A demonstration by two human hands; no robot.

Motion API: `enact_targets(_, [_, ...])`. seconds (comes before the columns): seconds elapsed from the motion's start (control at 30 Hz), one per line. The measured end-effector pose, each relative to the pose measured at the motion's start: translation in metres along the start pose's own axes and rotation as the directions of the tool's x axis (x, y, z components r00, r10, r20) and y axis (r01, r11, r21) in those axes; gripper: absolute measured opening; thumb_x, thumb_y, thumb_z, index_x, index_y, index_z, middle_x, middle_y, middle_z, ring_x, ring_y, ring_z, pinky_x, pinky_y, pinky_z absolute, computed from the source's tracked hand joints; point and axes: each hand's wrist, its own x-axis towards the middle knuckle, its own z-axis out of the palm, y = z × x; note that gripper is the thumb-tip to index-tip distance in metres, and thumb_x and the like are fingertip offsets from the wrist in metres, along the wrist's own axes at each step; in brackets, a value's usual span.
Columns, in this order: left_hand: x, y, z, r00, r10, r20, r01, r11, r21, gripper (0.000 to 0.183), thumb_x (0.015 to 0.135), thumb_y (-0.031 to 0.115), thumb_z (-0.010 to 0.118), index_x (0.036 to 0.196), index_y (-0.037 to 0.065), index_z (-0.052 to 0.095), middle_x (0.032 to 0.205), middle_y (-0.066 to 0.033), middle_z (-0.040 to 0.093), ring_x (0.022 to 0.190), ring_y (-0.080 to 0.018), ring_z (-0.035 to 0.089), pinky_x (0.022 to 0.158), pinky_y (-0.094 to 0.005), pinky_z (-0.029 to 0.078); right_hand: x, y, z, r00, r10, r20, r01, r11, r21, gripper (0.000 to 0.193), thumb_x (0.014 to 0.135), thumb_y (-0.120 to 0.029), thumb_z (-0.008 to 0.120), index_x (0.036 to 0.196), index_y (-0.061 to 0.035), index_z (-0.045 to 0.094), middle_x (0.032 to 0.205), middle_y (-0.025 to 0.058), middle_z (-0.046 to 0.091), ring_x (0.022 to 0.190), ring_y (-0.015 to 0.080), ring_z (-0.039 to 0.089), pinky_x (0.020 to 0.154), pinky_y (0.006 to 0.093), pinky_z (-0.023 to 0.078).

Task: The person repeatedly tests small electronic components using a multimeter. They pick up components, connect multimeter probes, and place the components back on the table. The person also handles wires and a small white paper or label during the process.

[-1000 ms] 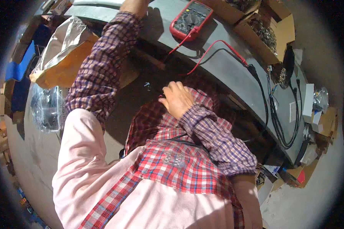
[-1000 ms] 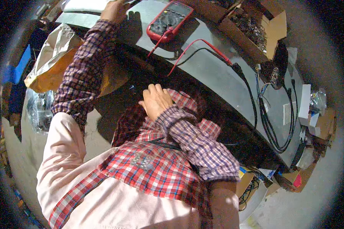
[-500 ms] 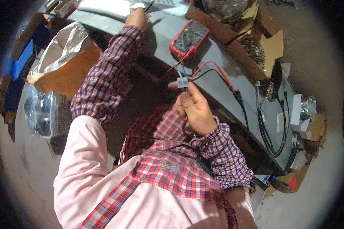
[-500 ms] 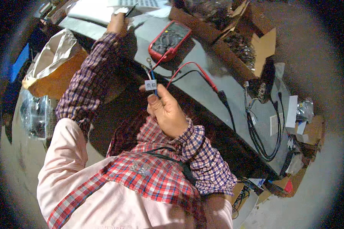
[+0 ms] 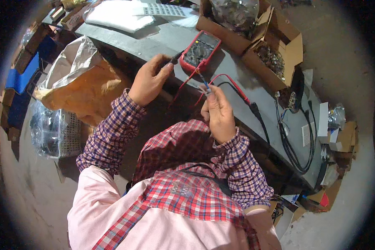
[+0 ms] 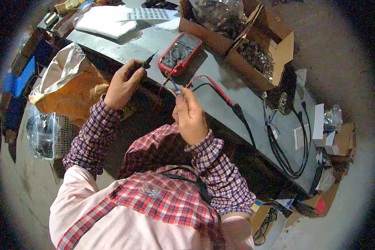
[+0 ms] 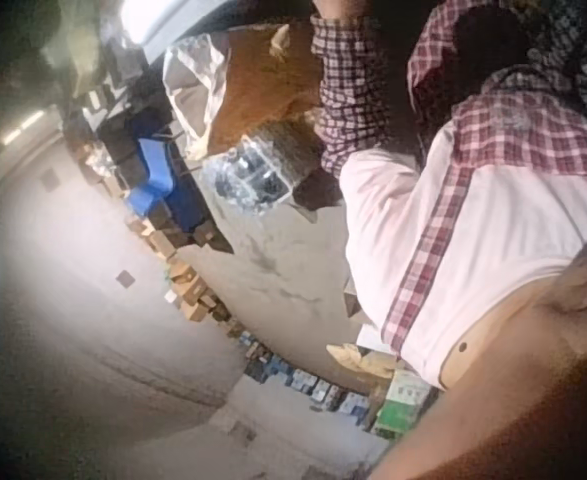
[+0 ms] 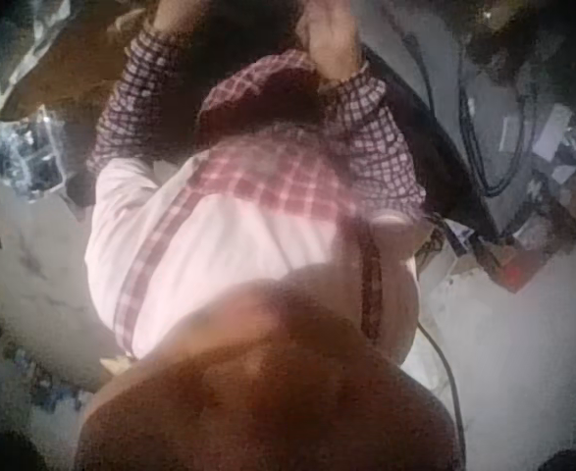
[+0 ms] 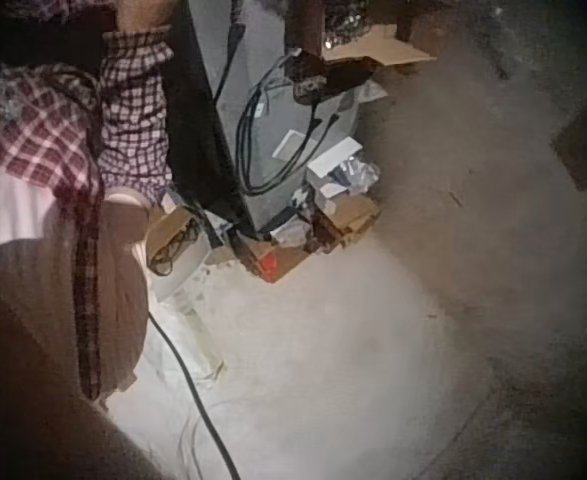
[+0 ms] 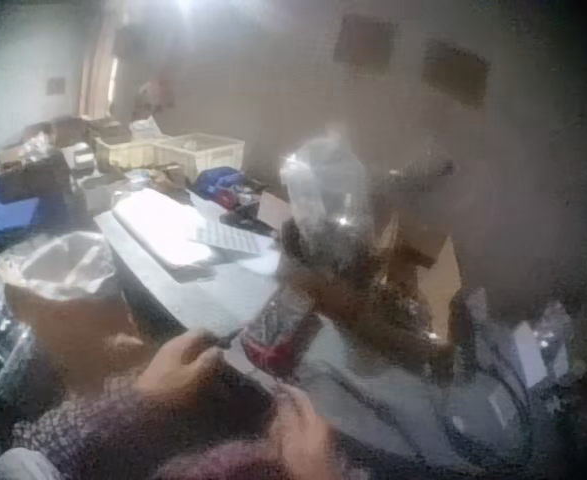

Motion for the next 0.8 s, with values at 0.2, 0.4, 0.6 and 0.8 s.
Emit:
enact_targets(0.2, [-0.02, -0.005, 0.014, 0.997, -0.076, 0.026, 0.078, 0.996, -0.052, 0.021, 0.094, 0.016, 0.054, 0.105, -0.001, 0.056, 0.078, -0.0004, 0.055, 0.07, -0.0058, 0.049, 0.061, -0.0223, 0.042, 0.002, -0.001, -0.001, 0.99, 0.136, 0.034, -0.14, 0.947, 0.291, 0.023, 0.097, -0.012, 0.042, 0.119, -0.0056, 0.044, 0.07, 0.0014, 0.051, 0.051, 0.0039, 0.036, 0.046, 0.0192, 0.031])
enact_targets(0.4, [-0.033, -0.002, 0.02, 0.991, -0.131, 0.026, 0.133, 0.983, -0.129, 0.023, 0.094, 0.019, 0.054, 0.103, -0.002, 0.057, 0.073, -0.0021, 0.058, 0.064, -0.0076, 0.053, 0.054, -0.0253, 0.045, 0.003, -0.001, -0.01, 0.961, 0.213, 0.173, -0.271, 0.843, 0.465, 0.022, 0.098, -0.02, 0.043, 0.112, -0.0069, 0.054, 0.072, -0.0015, 0.052, 0.054, 0.0028, 0.036, 0.048, 0.0169, 0.03])
enact_targets(0.6, [-0.039, 0.019, 0.018, 0.998, -0.047, -0.041, 0.06, 0.903, 0.425, 0.019, 0.092, 0.019, 0.055, 0.102, 0.003, 0.058, 0.082, -0.0129, 0.065, 0.074, -0.0159, 0.062, 0.068, -0.0288, 0.047, 0.003, 0.016, -0.001, 0.993, 0.114, 0.017, -0.115, 0.983, 0.145, 0.022, 0.1, -0.02, 0.042, 0.107, -0.0047, 0.055, 0.067, -0.0045, 0.048, 0.056, 0.0017, 0.038, 0.049, 0.0183, 0.03])
enact_targets(0.8, [-0.04, 0.018, 0.016, 0.999, -0.041, -0.033, 0.049, 0.944, 0.328, 0.021, 0.092, 0.02, 0.056, 0.103, 0.003, 0.058, 0.079, -0.0112, 0.064, 0.072, -0.0149, 0.06, 0.067, -0.0281, 0.047, 0.004, 0.021, -0.001, 0.991, 0.125, 0.047, -0.129, 0.986, 0.106, 0.023, 0.1, -0.022, 0.041, 0.105, -0.0046, 0.055, 0.064, -0.0043, 0.047, 0.055, 0.0029, 0.04, 0.05, 0.0196, 0.033])
